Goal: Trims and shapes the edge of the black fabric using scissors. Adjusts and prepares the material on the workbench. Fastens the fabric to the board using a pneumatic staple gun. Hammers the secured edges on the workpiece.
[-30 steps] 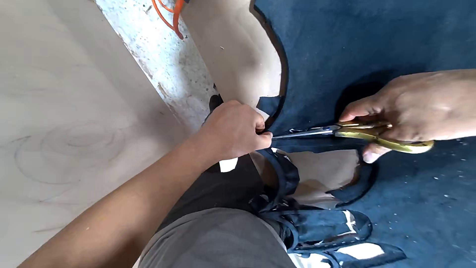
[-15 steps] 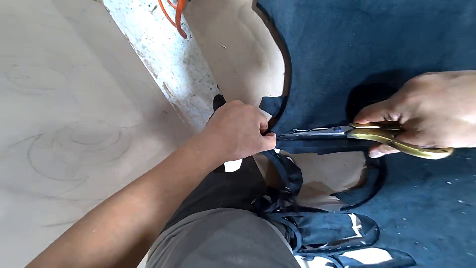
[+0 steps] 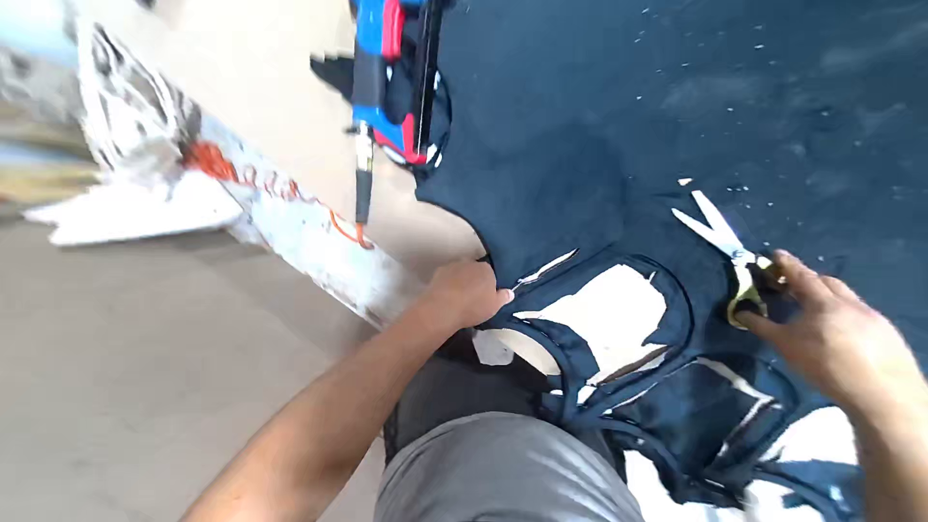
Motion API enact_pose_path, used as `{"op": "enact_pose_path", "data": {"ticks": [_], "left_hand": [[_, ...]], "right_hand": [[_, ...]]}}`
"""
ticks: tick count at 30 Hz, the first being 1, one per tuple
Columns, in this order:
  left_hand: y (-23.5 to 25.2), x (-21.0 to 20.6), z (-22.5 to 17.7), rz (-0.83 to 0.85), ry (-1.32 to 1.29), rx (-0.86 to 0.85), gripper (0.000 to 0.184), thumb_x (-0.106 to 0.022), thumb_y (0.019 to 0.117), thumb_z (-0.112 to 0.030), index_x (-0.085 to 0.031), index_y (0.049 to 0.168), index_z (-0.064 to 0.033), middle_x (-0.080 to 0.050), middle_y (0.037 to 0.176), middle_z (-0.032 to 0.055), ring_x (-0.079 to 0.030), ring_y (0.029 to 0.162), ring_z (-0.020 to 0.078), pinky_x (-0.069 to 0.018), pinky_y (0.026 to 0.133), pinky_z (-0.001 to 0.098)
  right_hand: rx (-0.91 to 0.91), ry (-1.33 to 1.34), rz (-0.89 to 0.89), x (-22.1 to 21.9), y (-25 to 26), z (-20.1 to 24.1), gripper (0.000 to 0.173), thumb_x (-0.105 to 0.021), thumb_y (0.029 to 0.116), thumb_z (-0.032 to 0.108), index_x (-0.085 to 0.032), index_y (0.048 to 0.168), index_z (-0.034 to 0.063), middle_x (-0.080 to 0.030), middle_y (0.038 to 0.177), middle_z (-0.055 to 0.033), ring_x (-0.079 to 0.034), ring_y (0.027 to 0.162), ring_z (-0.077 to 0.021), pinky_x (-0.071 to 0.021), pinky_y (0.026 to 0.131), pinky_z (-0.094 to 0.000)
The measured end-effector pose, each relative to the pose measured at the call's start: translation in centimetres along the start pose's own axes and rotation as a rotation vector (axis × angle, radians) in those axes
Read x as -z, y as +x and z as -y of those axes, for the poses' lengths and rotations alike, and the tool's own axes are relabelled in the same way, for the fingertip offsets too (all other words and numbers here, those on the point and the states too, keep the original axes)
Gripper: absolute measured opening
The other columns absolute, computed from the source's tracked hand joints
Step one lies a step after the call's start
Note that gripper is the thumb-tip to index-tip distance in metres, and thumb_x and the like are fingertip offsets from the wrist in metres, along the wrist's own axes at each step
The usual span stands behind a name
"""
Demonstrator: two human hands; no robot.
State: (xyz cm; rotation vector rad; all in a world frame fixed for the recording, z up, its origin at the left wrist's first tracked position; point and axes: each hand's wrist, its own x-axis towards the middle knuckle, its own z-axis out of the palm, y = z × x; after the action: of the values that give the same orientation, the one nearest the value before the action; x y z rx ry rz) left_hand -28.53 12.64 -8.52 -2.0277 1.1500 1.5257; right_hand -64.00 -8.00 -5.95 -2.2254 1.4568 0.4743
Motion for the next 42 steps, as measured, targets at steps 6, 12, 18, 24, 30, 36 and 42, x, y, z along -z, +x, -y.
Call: {"op": "enact_pose_path", "data": {"ticks": [6, 12, 18, 24, 30, 36, 42], "left_hand": [[-1.7, -0.6, 5.8, -0.762, 0.36, -0.575, 0.031, -0.059, 0.1028, -0.035, -0.074, 0.119, -0.0129, -0.072, 0.119, 0.0067, -0.069, 0.112, 0.0235, -0.0587, 0.093, 0.0463], [3.8, 1.1, 9.8, -0.634, 0.591, -0.961, 0.051, -0.056, 0.0982, -0.014, -0.055, 0.15, -0.0119, -0.044, 0.162, 0.0022, -0.035, 0.153, 0.0231, -0.0292, 0.125, 0.0555], [1.4, 8.2, 12.4, -0.721, 0.402, -0.78, 0.045, -0.057, 0.0994, -0.02, -0.061, 0.143, -0.0121, -0.057, 0.15, 0.0087, -0.05, 0.143, 0.0248, -0.0402, 0.119, 0.0507], [2.9, 19.3, 16.1, -0.881, 0.007, -0.137, 0.073, -0.064, 0.0977, -0.051, -0.049, 0.146, 0.0014, -0.057, 0.136, 0.0303, -0.057, 0.126, 0.0468, -0.0459, 0.104, 0.0669], [6.8, 21.6, 16.6, -0.774, -0.342, 0.02, 0.08, -0.085, 0.0792, -0.045, -0.054, 0.141, -0.0049, -0.066, 0.124, 0.0241, -0.065, 0.114, 0.0419, -0.0531, 0.093, 0.0664], [1.7, 23.5, 15.6, -0.851, -0.093, -0.009, 0.071, -0.084, 0.0771, -0.022, -0.052, 0.137, -0.002, -0.067, 0.114, 0.0272, -0.066, 0.106, 0.0478, -0.0503, 0.088, 0.0745], [-5.1, 23.7, 12.2, -0.46, -0.157, -0.173, 0.031, -0.073, 0.0892, -0.014, -0.066, 0.117, -0.0029, -0.074, 0.085, 0.0154, -0.074, 0.071, 0.0295, -0.0642, 0.068, 0.0516]], "right_hand": [[-0.029, 0.206, -0.274, -4.0, -7.1, 8.4, 0.061, -0.058, 0.0983, 0.014, -0.04, 0.156, 0.0023, -0.044, 0.156, -0.0273, -0.045, 0.141, -0.0484, -0.0404, 0.109, -0.0704], [0.406, 0.417, -0.423, -16.0, -6.1, 25.0, 0.042, -0.052, 0.1043, 0.019, -0.059, 0.146, 0.0156, -0.053, 0.155, -0.0013, -0.043, 0.148, -0.0212, -0.0348, 0.123, -0.0518], [0.505, 0.203, -0.415, -15.4, 2.6, 25.4, 0.045, -0.035, 0.1105, 0.029, -0.053, 0.151, 0.0231, -0.042, 0.163, 0.0013, -0.032, 0.154, -0.0247, -0.0245, 0.126, -0.0544], [0.783, 0.239, -0.333, -14.2, 6.3, 28.2, 0.041, -0.038, 0.1099, 0.026, -0.064, 0.142, 0.0258, -0.048, 0.159, 0.0071, -0.033, 0.154, -0.0234, -0.0221, 0.127, -0.0549], [0.756, 0.281, -0.328, -13.9, 6.1, 25.8, 0.041, -0.037, 0.1109, 0.025, -0.064, 0.142, 0.0266, -0.048, 0.159, 0.0056, -0.034, 0.154, -0.0207, -0.0239, 0.127, -0.0501], [0.573, 0.17, -0.274, -14.3, 2.8, 22.1, 0.047, -0.034, 0.1096, 0.043, -0.05, 0.154, 0.0344, -0.031, 0.169, 0.002, -0.024, 0.158, -0.0266, -0.0161, 0.126, -0.0625], [0.531, 0.22, -0.276, -14.9, 2.4, 21.8, 0.047, -0.037, 0.1089, 0.046, -0.05, 0.153, 0.0377, -0.03, 0.169, 0.006, -0.021, 0.158, -0.0252, -0.0123, 0.127, -0.0623]]}}
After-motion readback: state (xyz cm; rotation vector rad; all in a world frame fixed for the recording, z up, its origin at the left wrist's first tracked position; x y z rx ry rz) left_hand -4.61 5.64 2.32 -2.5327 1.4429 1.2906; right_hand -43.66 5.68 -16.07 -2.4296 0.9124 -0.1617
